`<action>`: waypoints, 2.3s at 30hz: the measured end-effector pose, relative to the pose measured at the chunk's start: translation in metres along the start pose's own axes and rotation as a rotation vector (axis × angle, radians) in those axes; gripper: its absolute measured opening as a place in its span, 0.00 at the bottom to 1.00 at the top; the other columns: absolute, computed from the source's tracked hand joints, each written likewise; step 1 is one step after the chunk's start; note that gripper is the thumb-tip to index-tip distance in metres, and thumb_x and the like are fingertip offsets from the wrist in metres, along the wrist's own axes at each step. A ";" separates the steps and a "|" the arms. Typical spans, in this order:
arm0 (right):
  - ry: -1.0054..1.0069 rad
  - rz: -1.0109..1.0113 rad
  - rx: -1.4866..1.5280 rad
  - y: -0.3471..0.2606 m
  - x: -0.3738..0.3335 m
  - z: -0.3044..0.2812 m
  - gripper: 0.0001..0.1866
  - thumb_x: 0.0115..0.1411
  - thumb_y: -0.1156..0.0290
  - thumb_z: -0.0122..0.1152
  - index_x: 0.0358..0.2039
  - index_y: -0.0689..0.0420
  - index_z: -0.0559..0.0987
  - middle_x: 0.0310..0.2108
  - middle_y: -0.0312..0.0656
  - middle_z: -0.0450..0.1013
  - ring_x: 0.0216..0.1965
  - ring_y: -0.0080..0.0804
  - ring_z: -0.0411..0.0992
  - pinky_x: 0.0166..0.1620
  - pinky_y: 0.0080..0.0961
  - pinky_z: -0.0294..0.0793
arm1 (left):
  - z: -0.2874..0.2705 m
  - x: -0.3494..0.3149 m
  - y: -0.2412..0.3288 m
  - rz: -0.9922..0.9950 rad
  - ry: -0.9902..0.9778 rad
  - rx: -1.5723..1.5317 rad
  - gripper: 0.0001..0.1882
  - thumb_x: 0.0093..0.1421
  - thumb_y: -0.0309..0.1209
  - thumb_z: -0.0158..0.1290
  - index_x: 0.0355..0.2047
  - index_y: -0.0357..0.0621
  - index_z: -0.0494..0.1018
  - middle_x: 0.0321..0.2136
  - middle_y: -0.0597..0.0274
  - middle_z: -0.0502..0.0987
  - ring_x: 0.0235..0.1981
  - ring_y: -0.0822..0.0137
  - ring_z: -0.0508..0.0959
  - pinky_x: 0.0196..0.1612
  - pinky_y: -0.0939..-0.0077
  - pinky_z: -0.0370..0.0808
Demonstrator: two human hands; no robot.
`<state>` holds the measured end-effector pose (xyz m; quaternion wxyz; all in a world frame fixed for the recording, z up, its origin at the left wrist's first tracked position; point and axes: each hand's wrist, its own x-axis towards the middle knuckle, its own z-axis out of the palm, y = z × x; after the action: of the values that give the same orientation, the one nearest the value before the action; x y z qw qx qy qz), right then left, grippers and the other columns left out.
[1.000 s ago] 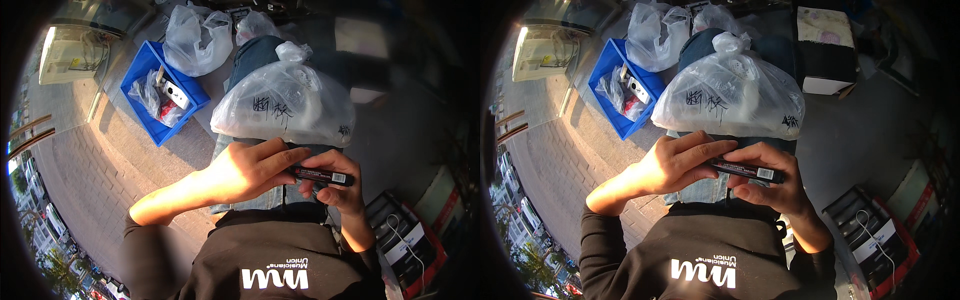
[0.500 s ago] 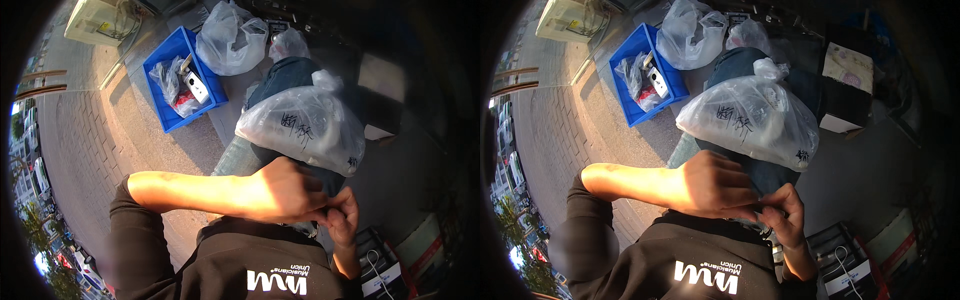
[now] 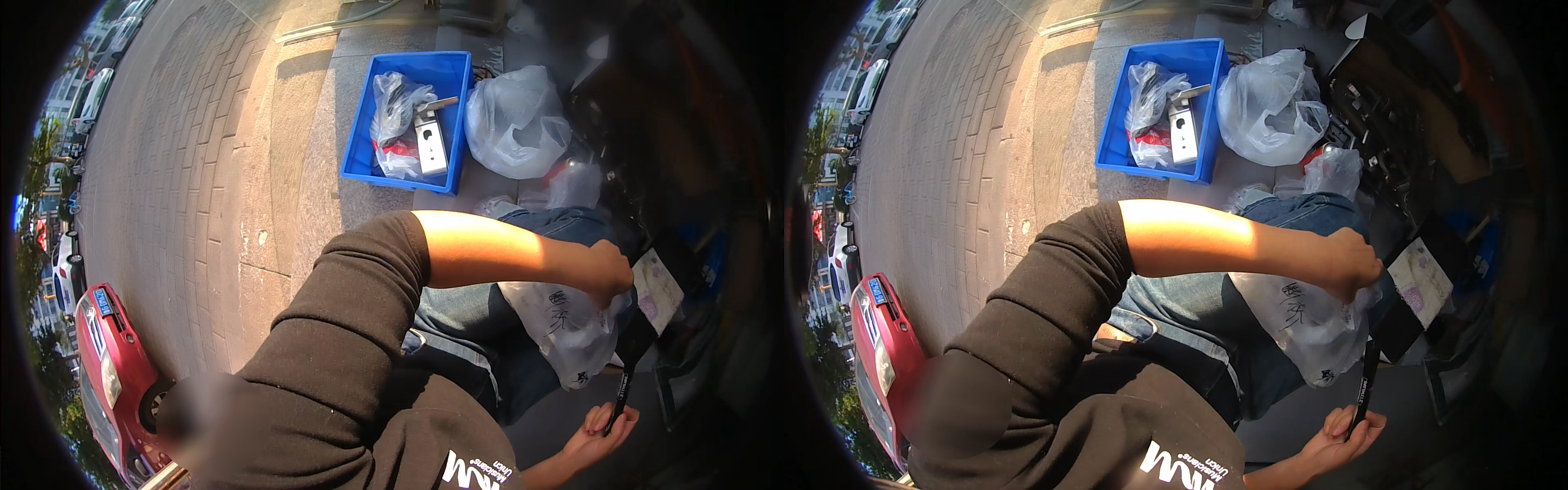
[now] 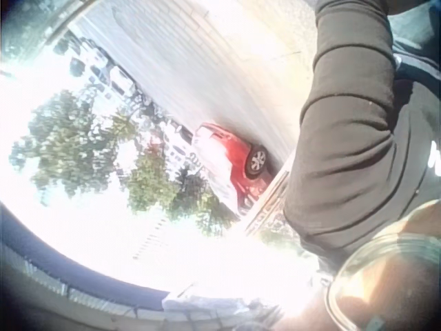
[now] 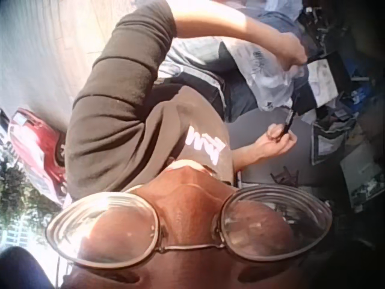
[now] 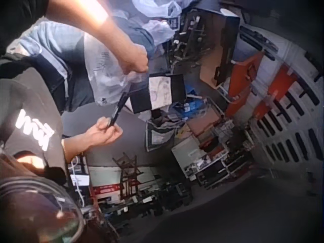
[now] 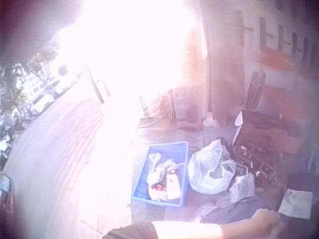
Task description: The person labels a plastic bag with a marker, then unpacks a door lock from a box. They spray the lock with a lubricant and wipe it with a cloth, cleaning the handle and body.
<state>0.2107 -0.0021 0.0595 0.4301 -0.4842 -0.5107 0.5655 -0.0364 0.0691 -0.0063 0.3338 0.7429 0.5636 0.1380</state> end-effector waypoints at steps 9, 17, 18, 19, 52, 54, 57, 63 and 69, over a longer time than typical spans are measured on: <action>0.199 -0.203 0.175 -0.050 0.010 -0.029 0.04 0.58 0.68 0.46 0.29 0.53 0.65 0.12 0.36 0.52 0.14 0.24 0.51 0.17 0.19 0.51 | -0.041 -0.136 0.014 0.271 0.553 -1.199 0.19 0.48 0.24 0.53 0.41 0.37 0.62 0.26 0.56 0.74 0.26 0.70 0.77 0.28 0.78 0.73; 0.227 -0.199 0.150 -0.053 0.026 -0.032 0.06 0.61 0.67 0.43 0.36 0.55 0.66 0.15 0.35 0.51 0.17 0.22 0.51 0.20 0.17 0.52 | -0.059 -0.250 -0.122 -0.194 1.327 -1.398 0.08 0.55 0.27 0.52 0.35 0.38 0.71 0.26 0.61 0.73 0.27 0.71 0.75 0.33 0.75 0.74; 0.335 -0.166 0.090 -0.051 0.025 -0.024 0.10 0.64 0.67 0.40 0.41 0.59 0.66 0.16 0.33 0.51 0.18 0.17 0.48 0.22 0.14 0.48 | -0.052 -0.254 -0.154 -0.227 1.341 -1.369 0.08 0.55 0.27 0.52 0.35 0.37 0.71 0.25 0.61 0.73 0.27 0.71 0.74 0.33 0.75 0.74; 0.263 -0.158 0.090 -0.044 0.028 -0.027 0.11 0.63 0.68 0.41 0.42 0.59 0.67 0.17 0.33 0.51 0.19 0.18 0.48 0.23 0.14 0.48 | -0.037 -0.261 -0.184 -0.285 1.348 -1.324 0.08 0.55 0.26 0.51 0.36 0.37 0.71 0.26 0.60 0.74 0.26 0.71 0.74 0.33 0.75 0.73; 0.336 0.125 -0.195 -0.008 0.043 0.004 0.09 0.63 0.68 0.43 0.38 0.59 0.67 0.15 0.32 0.54 0.17 0.16 0.49 0.21 0.13 0.48 | 0.116 -0.273 -0.396 -1.177 1.458 -1.160 0.30 0.48 0.23 0.55 0.51 0.45 0.55 0.46 0.53 0.67 0.42 0.54 0.73 0.39 0.60 0.75; 0.302 0.124 -0.197 -0.007 0.044 0.006 0.08 0.63 0.68 0.44 0.38 0.59 0.68 0.15 0.31 0.54 0.17 0.16 0.49 0.22 0.13 0.49 | 0.114 -0.266 -0.400 -1.085 1.403 -1.208 0.27 0.46 0.19 0.52 0.48 0.40 0.59 0.42 0.52 0.70 0.41 0.55 0.73 0.39 0.61 0.75; 0.326 0.144 -0.201 -0.006 0.043 0.006 0.08 0.63 0.68 0.44 0.37 0.58 0.68 0.15 0.31 0.54 0.17 0.16 0.49 0.22 0.13 0.49 | 0.111 -0.253 -0.404 -0.949 1.508 -1.305 0.22 0.45 0.14 0.44 0.44 0.34 0.63 0.38 0.50 0.72 0.39 0.56 0.74 0.38 0.64 0.75; 0.358 0.177 -0.197 -0.002 0.037 0.006 0.07 0.63 0.68 0.44 0.37 0.57 0.68 0.15 0.31 0.54 0.17 0.16 0.49 0.22 0.13 0.49 | 0.099 -0.241 -0.425 -0.906 1.317 -1.493 0.20 0.42 0.13 0.38 0.38 0.29 0.69 0.30 0.49 0.73 0.30 0.57 0.75 0.33 0.70 0.74; 0.363 0.165 -0.207 -0.002 0.037 0.007 0.07 0.63 0.68 0.45 0.36 0.57 0.68 0.14 0.30 0.53 0.16 0.15 0.49 0.21 0.13 0.48 | 0.132 -0.244 -0.451 -1.279 1.430 -1.209 0.23 0.43 0.21 0.47 0.43 0.29 0.69 0.34 0.47 0.74 0.32 0.56 0.75 0.34 0.72 0.72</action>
<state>0.1976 0.0334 0.0578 0.4152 -0.6598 -0.4387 0.4470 -0.3754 -0.1383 -0.3562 0.2487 -0.2137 0.7422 0.5845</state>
